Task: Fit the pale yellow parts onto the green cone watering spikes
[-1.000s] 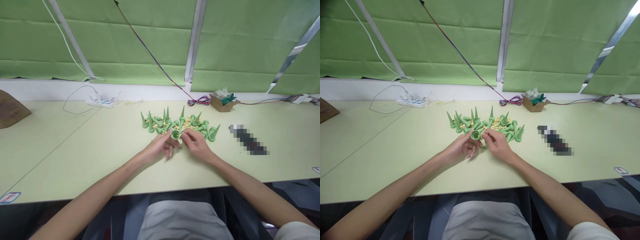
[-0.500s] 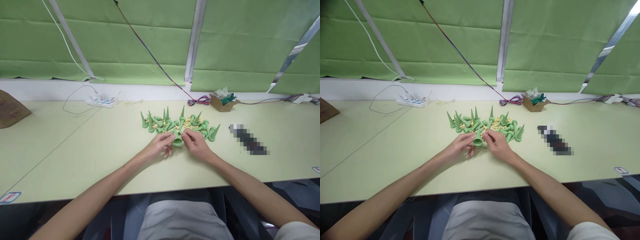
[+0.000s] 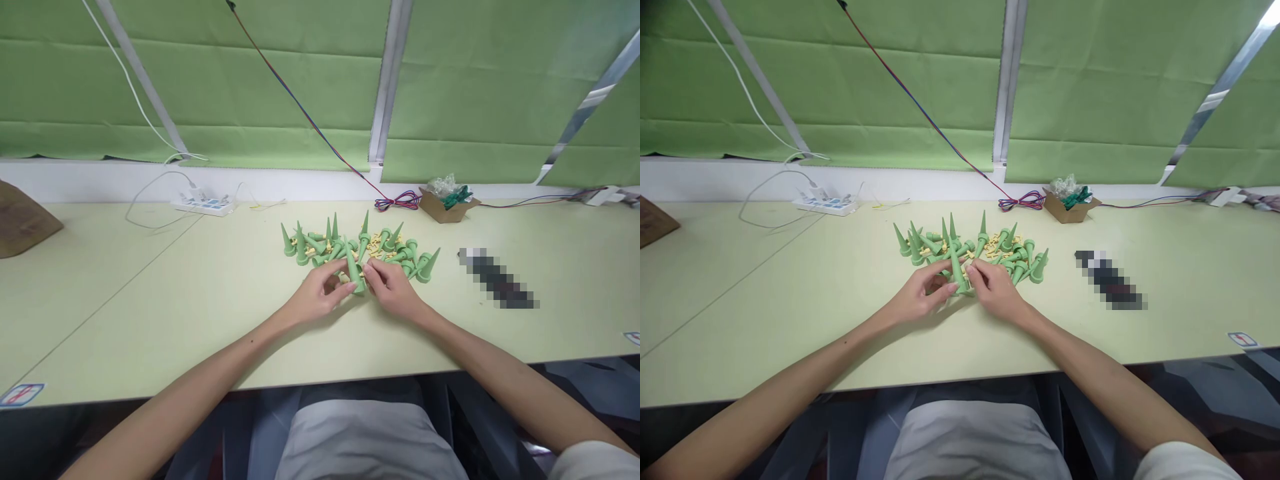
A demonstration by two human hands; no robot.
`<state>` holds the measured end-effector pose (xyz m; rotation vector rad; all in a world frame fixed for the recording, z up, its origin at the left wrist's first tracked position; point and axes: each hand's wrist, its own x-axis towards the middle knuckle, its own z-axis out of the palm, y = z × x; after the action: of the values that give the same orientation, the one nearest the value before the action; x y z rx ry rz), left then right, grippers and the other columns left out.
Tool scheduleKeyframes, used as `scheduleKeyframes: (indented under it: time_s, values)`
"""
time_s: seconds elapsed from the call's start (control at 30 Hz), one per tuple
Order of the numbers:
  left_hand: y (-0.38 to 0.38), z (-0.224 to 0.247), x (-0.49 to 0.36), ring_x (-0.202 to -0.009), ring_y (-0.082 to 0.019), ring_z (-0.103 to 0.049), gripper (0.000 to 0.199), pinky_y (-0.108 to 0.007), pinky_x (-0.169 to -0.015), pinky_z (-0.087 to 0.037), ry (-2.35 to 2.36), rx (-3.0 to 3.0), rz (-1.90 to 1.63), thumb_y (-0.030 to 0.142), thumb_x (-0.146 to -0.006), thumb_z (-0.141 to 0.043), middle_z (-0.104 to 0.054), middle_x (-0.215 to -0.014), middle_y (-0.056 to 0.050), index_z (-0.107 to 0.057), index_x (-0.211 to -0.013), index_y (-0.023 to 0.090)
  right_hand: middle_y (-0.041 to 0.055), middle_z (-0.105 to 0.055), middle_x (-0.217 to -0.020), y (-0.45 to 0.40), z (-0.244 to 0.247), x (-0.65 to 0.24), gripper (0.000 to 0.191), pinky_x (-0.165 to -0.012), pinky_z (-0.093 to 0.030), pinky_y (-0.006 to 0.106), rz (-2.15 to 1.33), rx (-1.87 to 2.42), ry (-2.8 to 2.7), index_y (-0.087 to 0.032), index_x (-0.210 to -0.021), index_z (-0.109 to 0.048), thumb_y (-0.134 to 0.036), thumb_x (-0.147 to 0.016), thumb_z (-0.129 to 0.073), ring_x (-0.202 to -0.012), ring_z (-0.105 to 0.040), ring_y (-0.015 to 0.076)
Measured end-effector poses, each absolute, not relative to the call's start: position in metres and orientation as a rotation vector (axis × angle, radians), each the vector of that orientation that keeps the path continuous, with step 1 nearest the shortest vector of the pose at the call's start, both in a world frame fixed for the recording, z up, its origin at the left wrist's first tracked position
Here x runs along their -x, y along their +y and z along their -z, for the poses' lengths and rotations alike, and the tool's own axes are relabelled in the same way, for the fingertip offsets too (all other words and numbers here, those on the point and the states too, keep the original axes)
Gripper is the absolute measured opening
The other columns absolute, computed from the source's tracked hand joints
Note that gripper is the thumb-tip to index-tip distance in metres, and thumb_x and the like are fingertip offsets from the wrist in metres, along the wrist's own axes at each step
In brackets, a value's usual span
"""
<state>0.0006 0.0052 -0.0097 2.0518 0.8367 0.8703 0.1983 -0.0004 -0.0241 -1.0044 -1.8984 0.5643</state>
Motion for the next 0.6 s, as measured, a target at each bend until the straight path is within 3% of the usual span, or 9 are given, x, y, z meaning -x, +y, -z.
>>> scheduleKeyframes:
  time_s: [0.43, 0.6]
  values:
    - [0.009, 0.023, -0.001, -0.072, -0.011, -0.055, 0.027, -0.024, -0.06, -0.048, 0.864, -2.339, -1.066, 0.026, -0.096, -0.052, -0.052, -0.109, -0.008, -0.055, -0.122, 0.021, -0.0038, -0.038, -0.055, 0.003, 0.025, -0.197, 0.042, -0.055, -0.03, 0.028, -0.616, 1.071, -1.825, -0.021, -0.063, -0.037, -0.04, -0.1, -0.04, -0.053, -0.036, 0.0119]
    - [0.007, 0.02, -0.003, -0.07, -0.011, -0.054, 0.026, -0.024, -0.059, -0.047, 0.941, -2.308, -1.074, 0.028, -0.095, -0.052, -0.053, -0.111, -0.008, -0.056, -0.121, 0.022, -0.0039, -0.039, -0.055, 0.005, 0.027, -0.197, 0.044, -0.053, -0.029, 0.028, -0.655, 1.079, -1.772, -0.02, -0.064, -0.043, -0.045, -0.1, -0.043, -0.052, -0.036, 0.0118]
